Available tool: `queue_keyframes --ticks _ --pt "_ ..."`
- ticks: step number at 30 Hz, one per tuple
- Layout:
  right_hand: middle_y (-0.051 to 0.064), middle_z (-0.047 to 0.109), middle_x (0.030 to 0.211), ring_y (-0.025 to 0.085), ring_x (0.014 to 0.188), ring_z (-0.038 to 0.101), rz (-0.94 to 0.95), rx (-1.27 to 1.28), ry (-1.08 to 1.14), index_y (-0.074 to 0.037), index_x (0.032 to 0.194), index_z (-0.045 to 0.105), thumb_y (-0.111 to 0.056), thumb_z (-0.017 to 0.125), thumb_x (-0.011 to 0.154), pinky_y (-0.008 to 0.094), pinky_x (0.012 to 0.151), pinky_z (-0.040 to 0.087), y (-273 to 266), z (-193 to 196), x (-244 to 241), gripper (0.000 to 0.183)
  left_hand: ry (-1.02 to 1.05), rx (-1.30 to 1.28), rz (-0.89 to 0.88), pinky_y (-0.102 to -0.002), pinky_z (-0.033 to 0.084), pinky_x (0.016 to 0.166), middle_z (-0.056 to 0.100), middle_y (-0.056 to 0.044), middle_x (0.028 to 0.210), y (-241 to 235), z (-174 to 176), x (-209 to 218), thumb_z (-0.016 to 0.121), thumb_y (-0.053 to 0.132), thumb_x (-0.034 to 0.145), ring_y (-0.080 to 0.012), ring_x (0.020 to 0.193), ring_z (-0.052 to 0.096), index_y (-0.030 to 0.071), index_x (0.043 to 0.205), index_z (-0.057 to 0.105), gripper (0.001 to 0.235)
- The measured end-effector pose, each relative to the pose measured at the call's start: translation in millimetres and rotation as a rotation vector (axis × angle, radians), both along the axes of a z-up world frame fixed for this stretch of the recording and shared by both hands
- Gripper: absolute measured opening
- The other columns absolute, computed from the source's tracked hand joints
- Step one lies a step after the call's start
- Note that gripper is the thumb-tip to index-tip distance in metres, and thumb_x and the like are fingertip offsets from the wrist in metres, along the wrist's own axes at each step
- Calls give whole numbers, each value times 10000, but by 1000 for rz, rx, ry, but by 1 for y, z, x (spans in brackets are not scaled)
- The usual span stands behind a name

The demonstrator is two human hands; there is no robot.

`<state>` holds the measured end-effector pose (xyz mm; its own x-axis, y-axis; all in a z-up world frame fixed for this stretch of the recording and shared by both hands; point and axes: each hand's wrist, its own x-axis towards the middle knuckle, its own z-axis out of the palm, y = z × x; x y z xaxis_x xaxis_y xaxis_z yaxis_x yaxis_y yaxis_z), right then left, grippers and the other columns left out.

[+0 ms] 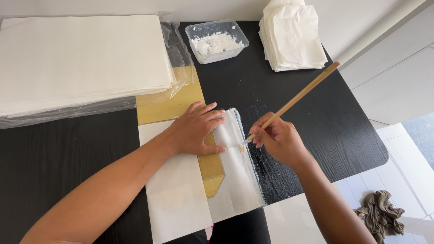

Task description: Folding white paper sheets over a yellow template and applying white glue to the edges using a wooden stick to create bags or envelopes.

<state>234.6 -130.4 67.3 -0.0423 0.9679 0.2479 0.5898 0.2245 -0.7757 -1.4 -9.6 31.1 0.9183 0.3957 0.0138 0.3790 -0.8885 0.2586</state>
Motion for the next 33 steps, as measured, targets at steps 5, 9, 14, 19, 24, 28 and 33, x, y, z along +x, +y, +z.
queue_keyframes --ticks 5,9,14,19,24,28,33 --pt "134 719 670 198 529 701 -6 68 25 -22 928 602 -95 663 998 305 532 591 37 -15 4 118 29 -28 1 -576 144 1255 513 -134 1530 1 3 0 553 719 881 -345 1506 354 81 1433 551 844" --pt "103 726 699 169 541 699 -24 124 36 -34 942 594 -114 668 1017 275 556 591 62 -22 6 132 44 -37 -5 -575 139 1258 514 -125 1530 2 4 1 552 743 865 -339 1507 355 97 1437 547 863" --pt "135 720 771 177 603 709 23 260 82 -4 950 583 -49 665 1015 275 587 606 79 -32 4 115 57 -31 -2 -562 134 1262 518 -131 1526 0 10 0 544 743 871 -332 1507 358 91 1441 544 866" --pt "156 728 855 188 666 729 -5 401 94 19 945 603 -51 678 1012 281 627 622 77 -29 0 122 55 -27 -3 -562 136 1262 516 -136 1526 0 8 0 534 744 876 -331 1508 354 83 1439 540 867" --pt "138 721 796 191 603 708 24 321 -2 -21 944 610 -112 669 1017 279 540 597 56 -33 3 131 29 -18 5 -565 153 1258 523 -130 1517 1 3 0 568 737 862 -331 1500 372 88 1438 527 869" --pt "137 719 782 200 602 716 40 270 -2 -21 939 614 -96 669 1002 284 523 594 30 -31 4 112 13 6 1 -572 158 1255 528 -130 1510 1 1 0 578 721 874 -334 1500 374 83 1423 536 843" --pt "168 729 738 231 557 712 48 130 -33 -19 919 623 -108 665 977 309 489 593 -11 -13 2 114 10 -1 16 -566 166 1256 533 -134 1512 -1 3 0 600 687 880 -332 1500 379 73 1410 551 813"
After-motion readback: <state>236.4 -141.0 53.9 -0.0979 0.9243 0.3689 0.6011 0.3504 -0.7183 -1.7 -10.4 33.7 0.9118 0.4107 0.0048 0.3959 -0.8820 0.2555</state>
